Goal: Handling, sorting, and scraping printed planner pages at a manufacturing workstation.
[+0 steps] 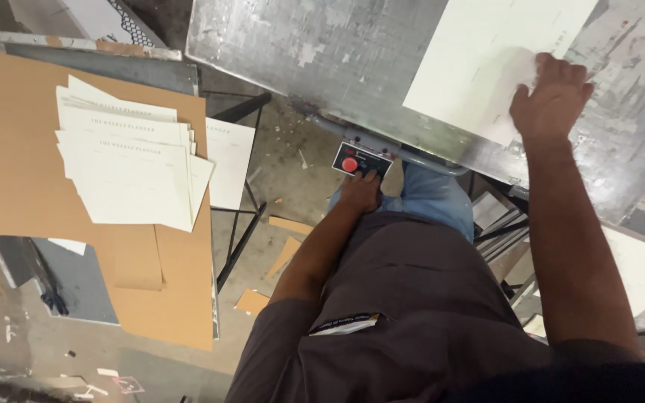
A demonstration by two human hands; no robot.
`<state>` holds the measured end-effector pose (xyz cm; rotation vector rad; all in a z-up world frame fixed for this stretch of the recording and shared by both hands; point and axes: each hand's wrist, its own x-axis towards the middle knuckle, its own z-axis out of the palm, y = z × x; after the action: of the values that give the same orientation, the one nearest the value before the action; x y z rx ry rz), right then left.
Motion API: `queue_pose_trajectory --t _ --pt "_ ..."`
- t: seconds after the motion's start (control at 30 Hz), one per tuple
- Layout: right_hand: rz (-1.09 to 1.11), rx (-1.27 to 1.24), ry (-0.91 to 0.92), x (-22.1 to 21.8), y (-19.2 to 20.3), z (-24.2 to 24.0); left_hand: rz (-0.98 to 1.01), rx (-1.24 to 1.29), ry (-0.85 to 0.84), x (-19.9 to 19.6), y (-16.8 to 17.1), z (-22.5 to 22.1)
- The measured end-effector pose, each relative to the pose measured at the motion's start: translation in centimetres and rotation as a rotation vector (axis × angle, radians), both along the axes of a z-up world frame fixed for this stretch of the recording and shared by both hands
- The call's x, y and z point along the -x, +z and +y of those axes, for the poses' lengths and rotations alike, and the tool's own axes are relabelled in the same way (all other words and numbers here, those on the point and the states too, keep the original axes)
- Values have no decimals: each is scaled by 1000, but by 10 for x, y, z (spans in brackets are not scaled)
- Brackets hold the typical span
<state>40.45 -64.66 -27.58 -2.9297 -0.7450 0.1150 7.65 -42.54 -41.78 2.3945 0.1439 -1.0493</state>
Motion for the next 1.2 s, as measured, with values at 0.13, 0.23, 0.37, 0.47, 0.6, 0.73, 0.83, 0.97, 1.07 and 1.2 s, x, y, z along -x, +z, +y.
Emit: queue_pose_trajectory --t 0.13,0.23,0.37,0.47,0.6,0.73,0.83,0.97,1.07,1.2 --pt "12 61 -14 0 -11 2 30 -30 -48 4 -31 -7" --pt "-16 122 -46 -5 -24 -7 124 -15 -65 -16 3 0" --pt "30 155 -91 -18 -12 2 165 28 -139 -8 -23 5" --pt "106 39 -28 -38 20 -5 -213 164 -81 12 -70 15" --pt "205 -162 -187 -46 76 -73 -119 236 60 13 -67 58" --pt "-397 -549 -134 -7 119 -178 -142 273 285 21 -55 101" --pt "-262 -419 -404 65 104 -265 -59 172 344 38 -55 128" --pt "-223 -123 -475 168 48 -310 5 144 307 45 -56 148" --pt "175 232 -1006 209 48 -287 -33 170 323 39 -57 152" --pt "233 124 -1072 254 1 -317 -166 261 286 19 -55 152"
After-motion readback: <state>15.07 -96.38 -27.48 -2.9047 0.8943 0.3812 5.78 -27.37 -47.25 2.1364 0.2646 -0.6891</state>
